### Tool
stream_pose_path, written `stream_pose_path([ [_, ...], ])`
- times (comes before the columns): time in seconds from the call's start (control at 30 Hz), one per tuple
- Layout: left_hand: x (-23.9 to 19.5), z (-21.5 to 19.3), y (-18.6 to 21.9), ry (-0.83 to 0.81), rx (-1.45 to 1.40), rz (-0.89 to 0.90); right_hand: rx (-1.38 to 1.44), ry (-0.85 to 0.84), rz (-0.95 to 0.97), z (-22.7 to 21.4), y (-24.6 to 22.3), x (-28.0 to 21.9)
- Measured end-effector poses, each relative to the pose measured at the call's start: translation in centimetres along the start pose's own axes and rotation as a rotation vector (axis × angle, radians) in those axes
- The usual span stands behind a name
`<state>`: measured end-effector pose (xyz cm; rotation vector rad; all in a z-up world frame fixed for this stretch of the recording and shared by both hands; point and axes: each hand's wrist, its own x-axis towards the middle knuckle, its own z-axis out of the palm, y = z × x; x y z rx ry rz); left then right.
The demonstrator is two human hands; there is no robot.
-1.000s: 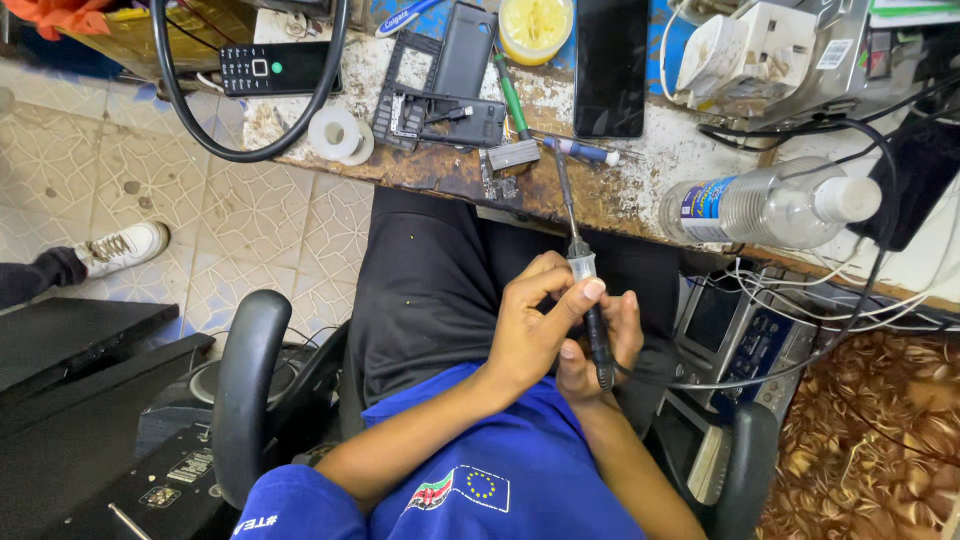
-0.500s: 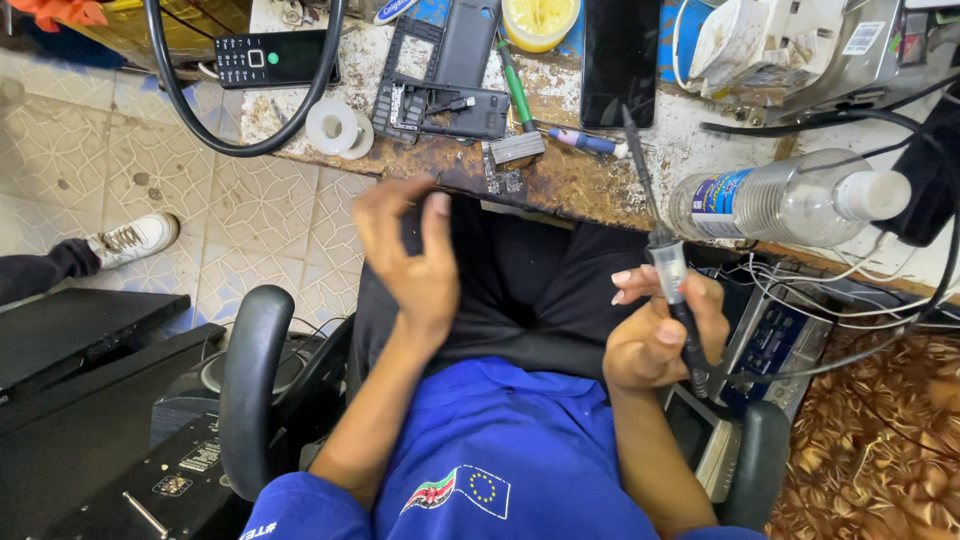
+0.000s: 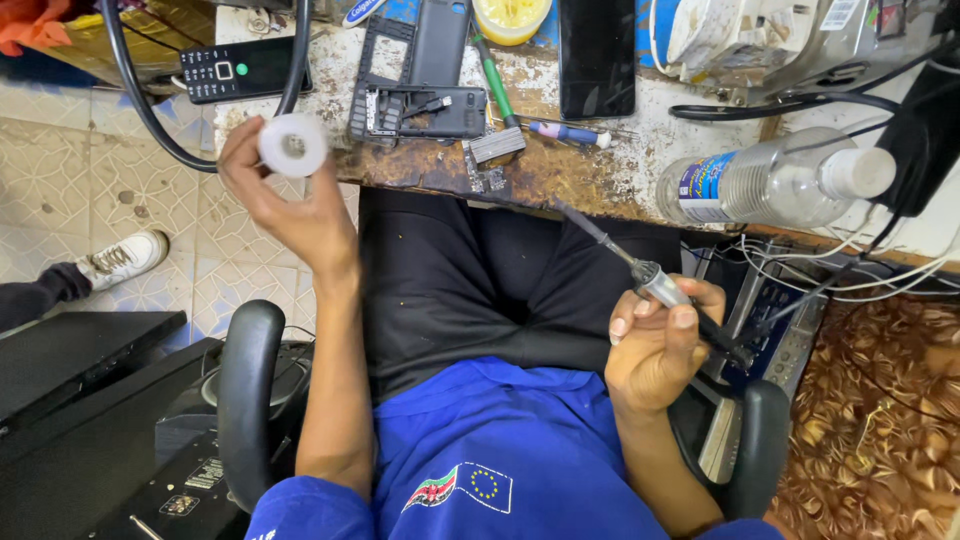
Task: The person sits in a chair and solders a small circuit board resting on their lap. They use a soldering iron in their right hand and feed solder wire with their left hand, occasionally wiping the iron tip on a cloth. The person also uses tweezers to adjust components on the board.
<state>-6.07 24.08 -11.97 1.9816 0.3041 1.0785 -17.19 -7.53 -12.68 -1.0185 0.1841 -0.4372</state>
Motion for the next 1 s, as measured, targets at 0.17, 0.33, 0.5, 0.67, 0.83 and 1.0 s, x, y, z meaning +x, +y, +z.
stream_pose_path([
  [0.17, -1.6, 0.0, 2.3, 0.062, -0.374, 0.004, 0.078, 0.009, 0.074, 0.4, 0.1, 0.0],
  [0.33, -3.7, -0.3, 7.5, -0.218, -0.757, -0.395, 0.07, 0.018, 0.094, 0.3, -0.1, 0.2],
  [0.5, -5.2, -0.6, 11.3, -0.287, -0.851, -0.469, 0.049, 0.023, 0.095, -0.6, 0.0, 0.4],
  [0.67, -5.7, -0.6, 12.7, -0.337, -0.836, -0.499, 0.037, 0.019, 0.096, 0.4, -0.2, 0.6],
  [0.83, -5.9, -0.2, 13.2, -0.344, -0.807, -0.457, 0.014, -0.004, 0.079, 0.7, -0.4, 0.6],
  [1.0, -6.1, -0.1, 12.9, -0.348, -0.802, -0.45, 0.015, -0.009, 0.071, 0.4, -0.3, 0.5],
])
